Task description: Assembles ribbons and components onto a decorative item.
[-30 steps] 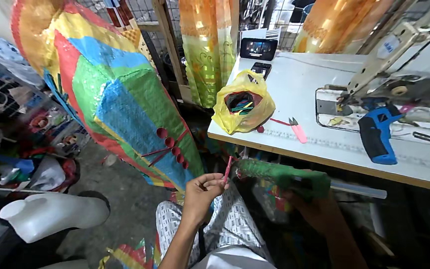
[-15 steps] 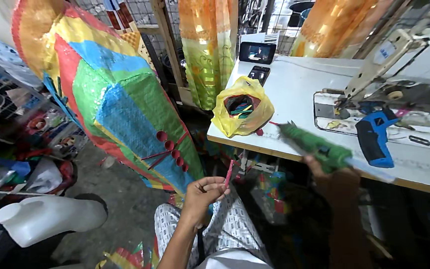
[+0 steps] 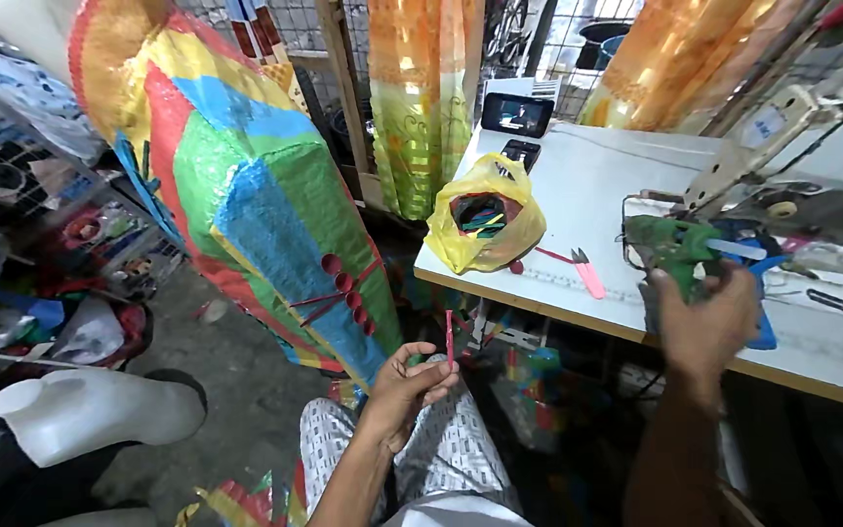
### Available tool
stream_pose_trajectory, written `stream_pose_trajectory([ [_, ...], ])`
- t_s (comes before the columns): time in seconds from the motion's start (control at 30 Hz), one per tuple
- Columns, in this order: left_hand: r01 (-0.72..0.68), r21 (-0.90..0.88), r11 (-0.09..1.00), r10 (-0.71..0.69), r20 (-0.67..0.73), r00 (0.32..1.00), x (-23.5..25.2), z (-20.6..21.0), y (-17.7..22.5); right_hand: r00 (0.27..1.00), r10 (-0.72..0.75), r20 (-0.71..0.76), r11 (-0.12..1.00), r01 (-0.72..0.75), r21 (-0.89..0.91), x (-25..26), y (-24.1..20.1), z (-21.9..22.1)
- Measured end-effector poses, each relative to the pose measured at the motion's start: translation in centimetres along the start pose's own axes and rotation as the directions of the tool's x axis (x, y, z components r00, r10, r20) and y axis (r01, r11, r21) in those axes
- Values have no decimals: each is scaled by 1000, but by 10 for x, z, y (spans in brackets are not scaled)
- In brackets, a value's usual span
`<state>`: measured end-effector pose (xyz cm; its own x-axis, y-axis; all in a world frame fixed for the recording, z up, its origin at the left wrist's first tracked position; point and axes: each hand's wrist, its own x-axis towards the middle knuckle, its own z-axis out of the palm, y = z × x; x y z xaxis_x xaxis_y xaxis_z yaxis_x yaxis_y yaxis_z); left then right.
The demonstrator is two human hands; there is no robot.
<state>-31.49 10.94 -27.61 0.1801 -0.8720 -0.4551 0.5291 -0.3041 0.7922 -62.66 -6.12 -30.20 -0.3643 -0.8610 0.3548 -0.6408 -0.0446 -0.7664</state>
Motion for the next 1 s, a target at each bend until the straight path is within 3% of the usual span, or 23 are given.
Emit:
stream_pose_trajectory([
  [0.07, 2, -12, 1000, -2, 27, 1000, -1, 1, 0, 990, -140, -21, 979, 142, 143, -49, -26, -3],
  [0.1, 6, -12, 1000, -5, 53, 999, -1, 1, -1, 976, -194, 97, 953, 164, 257, -76, -43, -1],
  [0.13, 10, -11, 1000, -9, 80, 997, -1, 3, -2, 923, -214, 321, 911, 70, 407, -100, -58, 4],
  [0.17, 10, -2, 1000, -10, 106, 994, -1, 4, -4, 819, -282, 500, 852, -26, 522, -118, -67, 13],
  [0.23, -25, 22, 999, 22, 143, 990, -1, 7, -6, 618, -395, 680, 712, -261, 652, -137, -73, 36],
  [0.33, -120, 59, 991, 109, 157, 982, -6, 4, -3, 475, -485, 734, 491, -547, 678, -143, -76, 55],
  [0.67, -213, 103, 972, 200, 128, 971, -21, -20, 10, 349, -564, 748, 458, -622, 635, -144, -108, 71],
  [0.77, -207, 59, 977, 202, 75, 976, -21, -25, 12, 376, -571, 730, 475, -574, 667, -146, -120, 75],
  [0.83, -218, 43, 975, 217, 33, 976, -21, -27, 13, 431, -560, 708, 524, -478, 705, -145, -130, 79],
  [0.93, -378, 208, 902, 399, -68, 914, -22, -36, 11, 549, -577, 605, 710, -29, 704, -134, -143, 93],
  [1.0, -504, 363, 784, 587, -170, 791, -20, -47, 9, 580, -648, 494, 721, 258, 643, -124, -144, 113],
])
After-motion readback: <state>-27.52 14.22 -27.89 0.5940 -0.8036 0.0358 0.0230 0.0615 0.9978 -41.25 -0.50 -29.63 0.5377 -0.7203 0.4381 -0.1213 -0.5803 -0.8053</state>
